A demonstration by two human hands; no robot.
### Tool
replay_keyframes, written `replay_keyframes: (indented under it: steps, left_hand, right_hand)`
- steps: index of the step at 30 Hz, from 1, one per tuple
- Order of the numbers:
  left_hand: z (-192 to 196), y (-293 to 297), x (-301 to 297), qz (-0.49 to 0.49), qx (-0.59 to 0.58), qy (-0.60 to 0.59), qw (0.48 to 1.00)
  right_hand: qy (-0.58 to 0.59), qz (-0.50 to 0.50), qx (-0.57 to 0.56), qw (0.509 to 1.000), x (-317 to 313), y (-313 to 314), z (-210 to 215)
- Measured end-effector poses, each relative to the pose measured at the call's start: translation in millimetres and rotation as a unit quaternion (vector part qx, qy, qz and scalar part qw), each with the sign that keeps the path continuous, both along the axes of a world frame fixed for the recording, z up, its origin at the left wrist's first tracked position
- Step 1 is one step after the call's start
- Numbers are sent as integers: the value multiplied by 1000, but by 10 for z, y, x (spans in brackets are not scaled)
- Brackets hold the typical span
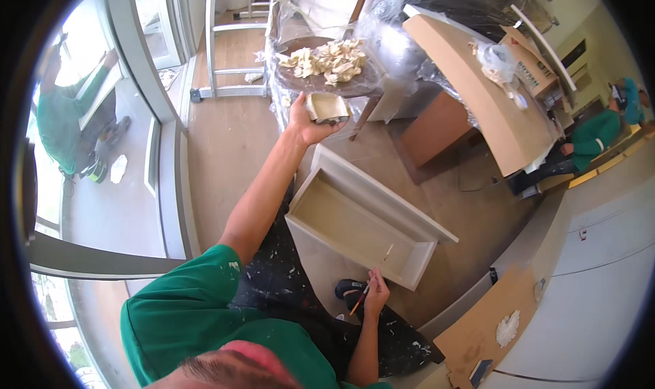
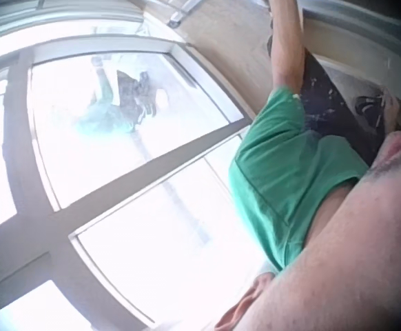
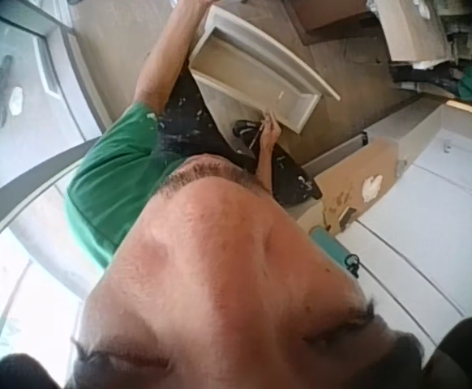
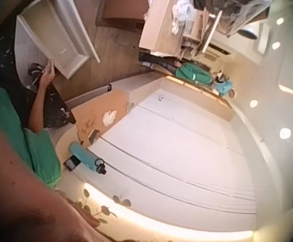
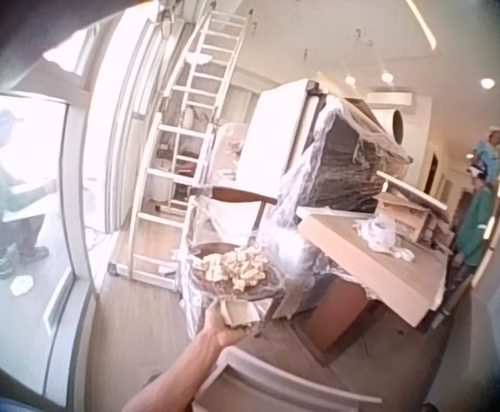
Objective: The person paints the interior of a drawer with a paintbrush and a container of paint, then moves the drawer aside.
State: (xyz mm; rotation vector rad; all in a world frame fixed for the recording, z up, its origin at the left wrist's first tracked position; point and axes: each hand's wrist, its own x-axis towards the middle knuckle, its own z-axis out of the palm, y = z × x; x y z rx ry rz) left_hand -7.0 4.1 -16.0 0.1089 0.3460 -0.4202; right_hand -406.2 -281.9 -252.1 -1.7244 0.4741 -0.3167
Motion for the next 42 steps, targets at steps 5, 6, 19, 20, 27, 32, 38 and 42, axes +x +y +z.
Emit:
replay_keyframes:
  steps: [5, 6, 19, 20, 27, 32, 38, 42]
  left_hand:
    - [-17, -2, 1, -22, -38, -39, 998]
    - [11, -10, 3, -21, -33, -33, 999]
    - [-87, -84, 153, -47, -21, -54, 997]
    - [-97, -151, 172, -41, -6, -42, 998]
    - [-24, -435, 181, -18, 32, -63, 997]
    - [64, -432, 69, -3, 14, -52, 999]
    - [175, -259, 46, 40, -3, -57, 998]
    - [207, -212, 44, 40, -13, -78, 996]
  right_hand:
    - [13, -42, 58, 997, 58, 2, -48]
    - [-7, -48, 70, 996, 111, -36, -78]
    - [17, -99, -117, 988, 186, -66, -107]
    - [12, -118, -121, 985, 168, -53, -125]
    - [17, -126, -213, 969, 98, -168, -221]
    - [28, -102, -193, 975, 91, -105, -216]
    - [1, -144, -201, 969, 100, -104, -211]
    - [-26, -126, -196, 972, 186, -212, -249]
